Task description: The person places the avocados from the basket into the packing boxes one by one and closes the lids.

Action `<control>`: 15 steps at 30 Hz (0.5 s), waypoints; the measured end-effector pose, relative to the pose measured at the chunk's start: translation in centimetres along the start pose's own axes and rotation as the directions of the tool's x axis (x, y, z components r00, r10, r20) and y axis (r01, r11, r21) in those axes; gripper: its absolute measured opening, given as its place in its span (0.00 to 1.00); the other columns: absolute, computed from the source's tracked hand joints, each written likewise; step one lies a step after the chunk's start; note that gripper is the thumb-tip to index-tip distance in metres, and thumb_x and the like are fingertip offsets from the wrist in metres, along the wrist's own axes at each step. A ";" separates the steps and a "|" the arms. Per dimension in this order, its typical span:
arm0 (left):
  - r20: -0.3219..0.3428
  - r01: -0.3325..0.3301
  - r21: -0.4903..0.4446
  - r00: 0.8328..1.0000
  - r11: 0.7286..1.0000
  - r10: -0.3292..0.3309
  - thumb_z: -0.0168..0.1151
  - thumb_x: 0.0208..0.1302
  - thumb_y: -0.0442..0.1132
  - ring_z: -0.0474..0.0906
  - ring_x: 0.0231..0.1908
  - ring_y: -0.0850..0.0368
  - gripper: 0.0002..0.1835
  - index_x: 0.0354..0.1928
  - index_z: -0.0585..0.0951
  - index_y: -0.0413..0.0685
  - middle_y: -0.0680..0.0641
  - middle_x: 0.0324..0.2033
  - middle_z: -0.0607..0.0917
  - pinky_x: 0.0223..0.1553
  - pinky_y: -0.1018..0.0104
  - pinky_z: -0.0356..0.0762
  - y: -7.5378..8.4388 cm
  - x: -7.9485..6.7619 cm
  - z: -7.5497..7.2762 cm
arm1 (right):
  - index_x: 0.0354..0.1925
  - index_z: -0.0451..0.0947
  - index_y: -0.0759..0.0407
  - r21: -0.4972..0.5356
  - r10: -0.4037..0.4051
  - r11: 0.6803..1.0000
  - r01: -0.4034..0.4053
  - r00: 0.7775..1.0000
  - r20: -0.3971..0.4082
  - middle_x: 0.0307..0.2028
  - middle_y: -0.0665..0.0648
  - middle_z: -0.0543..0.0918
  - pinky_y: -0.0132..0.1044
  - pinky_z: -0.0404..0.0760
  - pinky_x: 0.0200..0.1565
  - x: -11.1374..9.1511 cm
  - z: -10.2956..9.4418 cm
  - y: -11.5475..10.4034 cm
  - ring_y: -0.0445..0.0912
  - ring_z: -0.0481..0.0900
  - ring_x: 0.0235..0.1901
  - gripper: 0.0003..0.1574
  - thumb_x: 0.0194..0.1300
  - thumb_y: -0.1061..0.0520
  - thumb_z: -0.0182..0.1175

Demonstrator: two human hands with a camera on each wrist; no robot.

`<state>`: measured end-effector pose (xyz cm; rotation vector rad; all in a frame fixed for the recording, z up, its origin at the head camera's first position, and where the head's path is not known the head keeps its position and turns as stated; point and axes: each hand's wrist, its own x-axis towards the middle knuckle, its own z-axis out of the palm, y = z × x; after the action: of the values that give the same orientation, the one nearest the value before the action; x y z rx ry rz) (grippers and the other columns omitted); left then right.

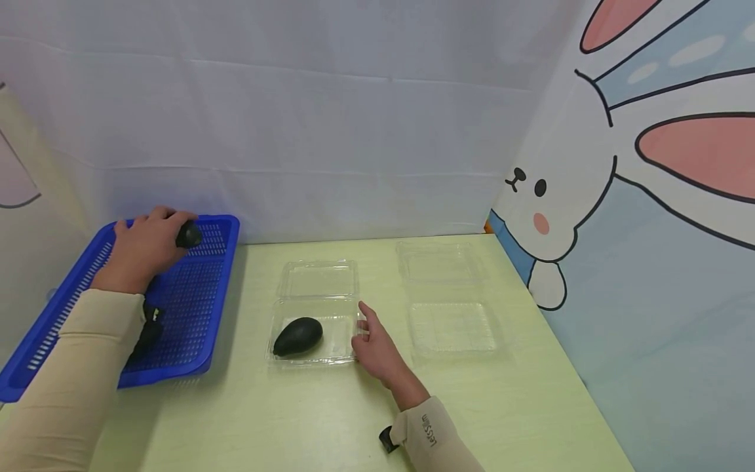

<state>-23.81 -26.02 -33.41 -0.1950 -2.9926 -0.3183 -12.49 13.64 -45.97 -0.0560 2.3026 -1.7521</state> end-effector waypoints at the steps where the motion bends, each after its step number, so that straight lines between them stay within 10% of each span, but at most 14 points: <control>1: -0.002 -0.001 -0.001 1.000 1.000 0.001 0.61 0.68 0.29 0.60 0.61 0.16 0.30 0.71 0.69 0.42 0.23 0.63 0.65 0.62 0.16 0.40 0.1 0.0 -0.1 | 0.81 0.51 0.58 0.001 -0.001 1.000 0.001 1.000 0.001 0.68 0.74 0.68 0.46 0.82 0.41 0.0 0.0 0.0 0.59 0.76 0.55 0.42 0.74 0.68 0.49; 15: -0.075 -0.071 0.009 0.995 0.997 0.071 0.65 0.64 0.27 0.63 0.60 0.19 0.32 0.70 0.72 0.45 0.26 0.64 0.67 0.62 0.16 0.42 2.5 0.0 -1.1 | 0.81 0.49 0.60 0.009 -0.017 1.000 0.017 1.000 0.010 0.68 0.75 0.68 0.47 0.82 0.41 0.0 0.0 -0.2 0.61 0.76 0.55 0.43 0.73 0.69 0.48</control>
<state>-23.36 -23.85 -31.88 -0.2816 -2.9045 -0.3021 -12.49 13.58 -45.80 -0.0829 2.2937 -1.7656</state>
